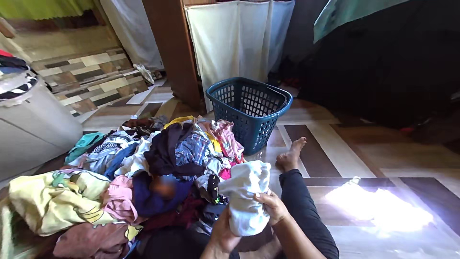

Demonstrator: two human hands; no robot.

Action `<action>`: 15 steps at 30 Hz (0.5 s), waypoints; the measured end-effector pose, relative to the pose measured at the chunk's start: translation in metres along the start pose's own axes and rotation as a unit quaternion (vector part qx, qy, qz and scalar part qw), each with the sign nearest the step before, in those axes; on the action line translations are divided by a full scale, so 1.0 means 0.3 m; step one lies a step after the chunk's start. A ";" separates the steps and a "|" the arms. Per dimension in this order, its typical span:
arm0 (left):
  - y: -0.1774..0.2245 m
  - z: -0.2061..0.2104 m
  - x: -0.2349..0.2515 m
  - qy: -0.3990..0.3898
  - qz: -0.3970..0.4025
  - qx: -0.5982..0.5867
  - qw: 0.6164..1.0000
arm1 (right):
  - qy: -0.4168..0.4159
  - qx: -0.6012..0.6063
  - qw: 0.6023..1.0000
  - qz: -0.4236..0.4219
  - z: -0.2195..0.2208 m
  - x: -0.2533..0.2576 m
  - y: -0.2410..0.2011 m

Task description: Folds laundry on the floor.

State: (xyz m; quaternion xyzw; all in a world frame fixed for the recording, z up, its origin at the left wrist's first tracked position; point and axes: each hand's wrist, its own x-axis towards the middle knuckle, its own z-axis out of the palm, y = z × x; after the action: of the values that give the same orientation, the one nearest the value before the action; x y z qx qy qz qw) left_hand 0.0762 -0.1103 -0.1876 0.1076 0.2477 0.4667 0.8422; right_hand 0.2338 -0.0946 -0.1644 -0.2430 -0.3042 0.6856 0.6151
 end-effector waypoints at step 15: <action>0.285 -0.022 0.066 0.069 0.249 -0.003 0.966 | 0.084 0.022 0.994 -0.060 -0.029 0.043 -0.071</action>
State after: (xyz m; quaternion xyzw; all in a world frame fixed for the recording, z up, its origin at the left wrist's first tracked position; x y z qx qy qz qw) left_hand 0.0188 -0.0476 -0.1643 0.1303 0.2691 0.6685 0.6810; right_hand 0.2532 -0.0796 -0.1548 -0.2681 -0.2504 0.6312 0.6834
